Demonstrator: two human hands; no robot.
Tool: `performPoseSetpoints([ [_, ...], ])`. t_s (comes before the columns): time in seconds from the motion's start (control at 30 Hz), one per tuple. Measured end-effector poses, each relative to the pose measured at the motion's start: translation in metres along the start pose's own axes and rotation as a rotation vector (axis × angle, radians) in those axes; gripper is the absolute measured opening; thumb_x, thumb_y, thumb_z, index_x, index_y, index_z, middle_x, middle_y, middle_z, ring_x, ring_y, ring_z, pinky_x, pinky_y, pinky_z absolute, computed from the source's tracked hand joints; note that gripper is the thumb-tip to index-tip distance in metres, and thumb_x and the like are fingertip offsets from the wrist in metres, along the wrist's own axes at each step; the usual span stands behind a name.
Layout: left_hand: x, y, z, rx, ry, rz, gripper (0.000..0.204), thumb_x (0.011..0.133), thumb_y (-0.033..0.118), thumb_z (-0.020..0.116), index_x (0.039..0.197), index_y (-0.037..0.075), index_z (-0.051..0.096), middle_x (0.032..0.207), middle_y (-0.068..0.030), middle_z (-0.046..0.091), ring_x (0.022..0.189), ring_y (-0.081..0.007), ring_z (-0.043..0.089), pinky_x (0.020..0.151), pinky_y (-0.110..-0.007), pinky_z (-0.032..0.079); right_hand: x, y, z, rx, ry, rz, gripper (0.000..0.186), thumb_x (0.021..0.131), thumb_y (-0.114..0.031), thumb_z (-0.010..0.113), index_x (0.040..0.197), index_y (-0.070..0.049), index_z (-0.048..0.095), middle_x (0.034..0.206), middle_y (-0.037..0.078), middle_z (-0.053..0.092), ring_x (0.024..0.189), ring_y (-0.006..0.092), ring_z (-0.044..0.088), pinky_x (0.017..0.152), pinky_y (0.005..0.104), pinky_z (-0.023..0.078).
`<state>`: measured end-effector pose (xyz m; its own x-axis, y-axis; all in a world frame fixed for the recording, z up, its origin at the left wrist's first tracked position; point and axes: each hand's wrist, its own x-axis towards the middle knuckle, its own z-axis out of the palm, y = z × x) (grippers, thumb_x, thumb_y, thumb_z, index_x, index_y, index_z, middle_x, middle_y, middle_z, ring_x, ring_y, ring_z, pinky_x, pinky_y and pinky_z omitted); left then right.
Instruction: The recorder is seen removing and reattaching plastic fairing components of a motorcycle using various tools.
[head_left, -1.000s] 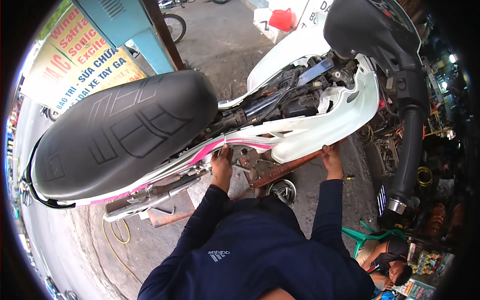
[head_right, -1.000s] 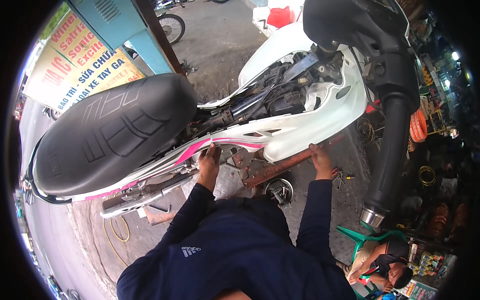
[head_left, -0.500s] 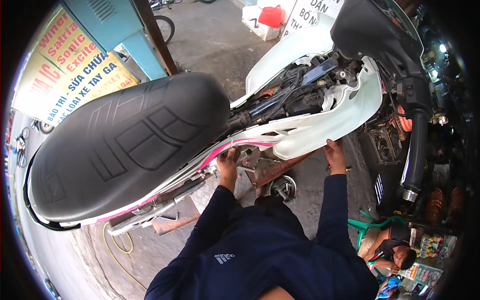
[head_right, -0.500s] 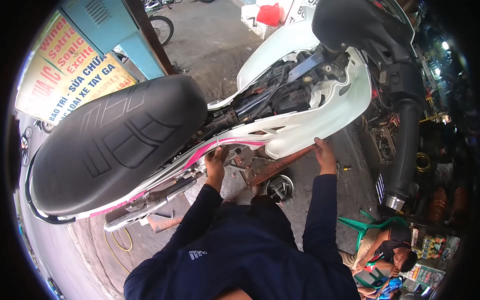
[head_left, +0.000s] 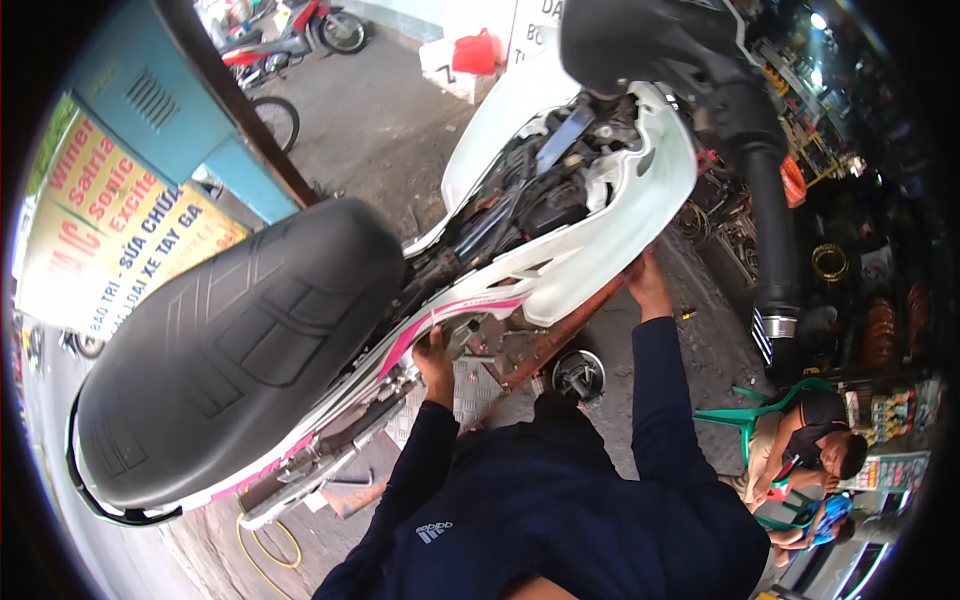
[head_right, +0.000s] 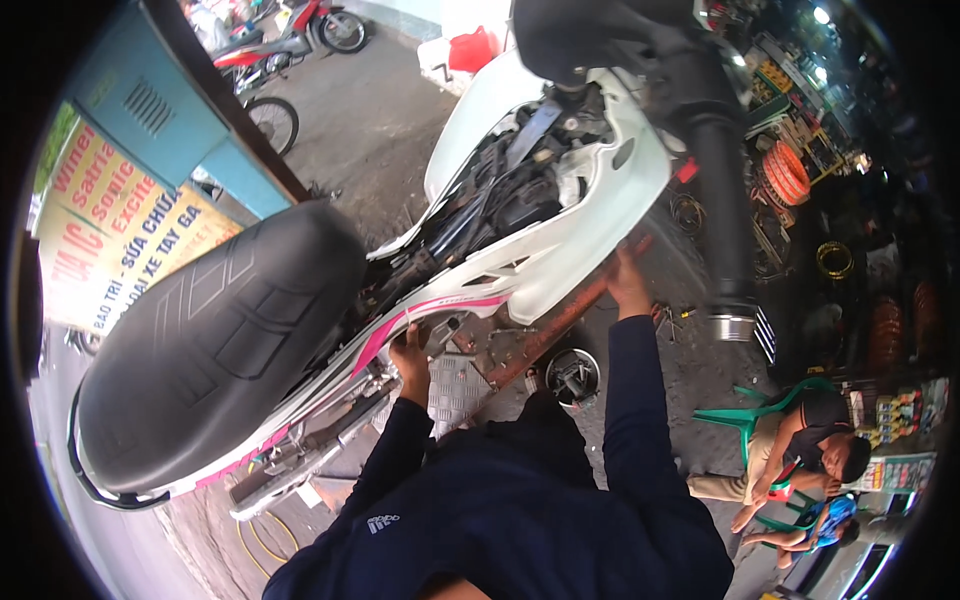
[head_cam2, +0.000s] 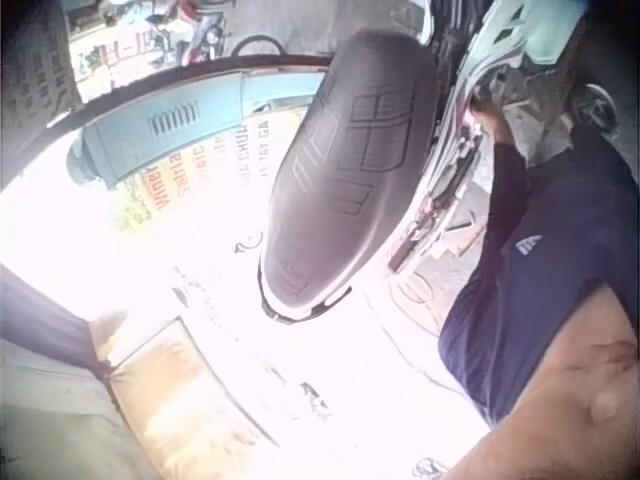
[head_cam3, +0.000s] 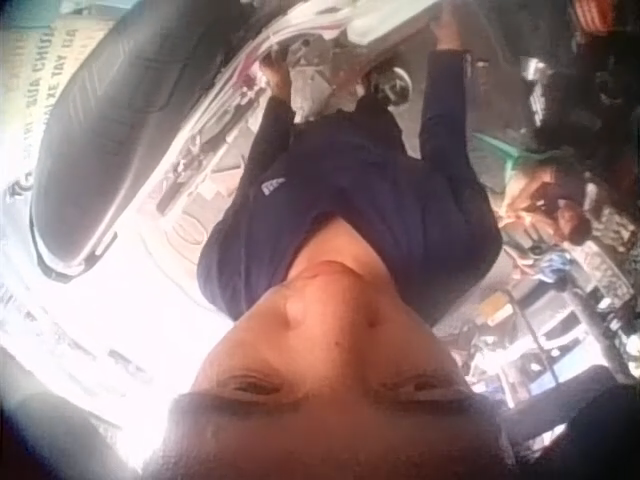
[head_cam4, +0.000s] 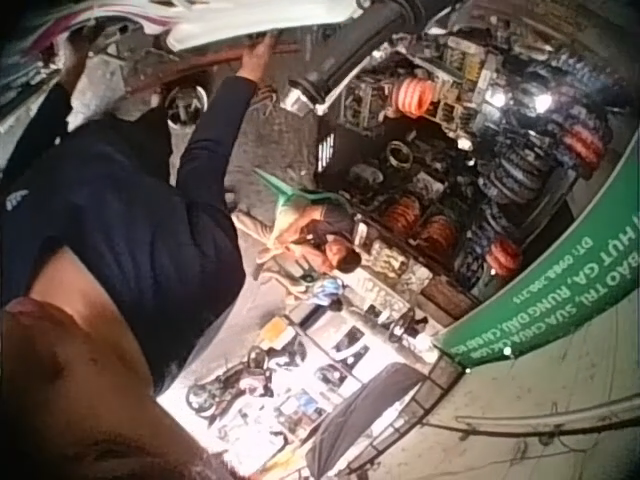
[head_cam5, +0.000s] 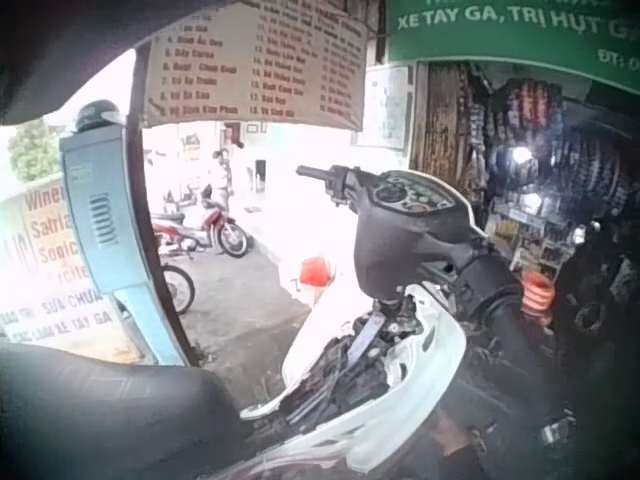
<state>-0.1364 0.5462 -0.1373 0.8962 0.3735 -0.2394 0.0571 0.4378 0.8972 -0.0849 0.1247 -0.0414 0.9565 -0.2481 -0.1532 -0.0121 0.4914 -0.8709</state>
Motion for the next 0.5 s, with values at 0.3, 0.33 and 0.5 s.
performPoseSetpoints([
  [0.3, -0.001, -0.054, 0.017, -0.167, 0.22, -0.154, 0.044, 0.095, 0.045, 0.048, 0.106, 0.002, 0.053, 0.083, -0.0136, 0.066, 0.069, -0.025, 0.064, 0.062, -0.035, 0.056, 0.049, -0.05, 0.018, 0.157, 0.059, -0.153, 0.056, 0.092, -0.051, 0.049, 0.127, -0.007, 0.05, 0.121, 0.008, 0.055, 0.104, 0.0204, 0.056, 0.09, 0.0368, 0.045],
  [0.33, 0.004, -0.064, -0.006, -0.215, 0.21, -0.168, 0.048, 0.095, 0.049, 0.046, 0.107, 0.002, 0.053, 0.084, -0.014, 0.066, 0.073, -0.0255, 0.064, 0.064, -0.036, 0.056, 0.053, -0.059, 0.035, 0.103, 0.007, -0.254, 0.045, 0.095, -0.043, 0.048, 0.12, -0.006, 0.054, 0.114, 0.008, 0.058, 0.098, 0.0205, 0.059, 0.083, 0.0367, 0.048],
  [0.5, -0.034, 0.002, 0.117, 0.056, 0.3, -0.117, 0.037, 0.095, 0.039, 0.052, 0.106, 0.004, 0.058, 0.09, -0.0065, 0.064, 0.07, -0.0154, 0.06, 0.063, -0.029, 0.051, 0.104, -0.084, 0.001, 0.291, -0.059, -0.038, 0.048, 0.086, -0.03, 0.066, 0.12, 0.0, 0.049, 0.11, 0.007, 0.057, 0.096, 0.0181, 0.057, 0.083, 0.0324, 0.048],
])
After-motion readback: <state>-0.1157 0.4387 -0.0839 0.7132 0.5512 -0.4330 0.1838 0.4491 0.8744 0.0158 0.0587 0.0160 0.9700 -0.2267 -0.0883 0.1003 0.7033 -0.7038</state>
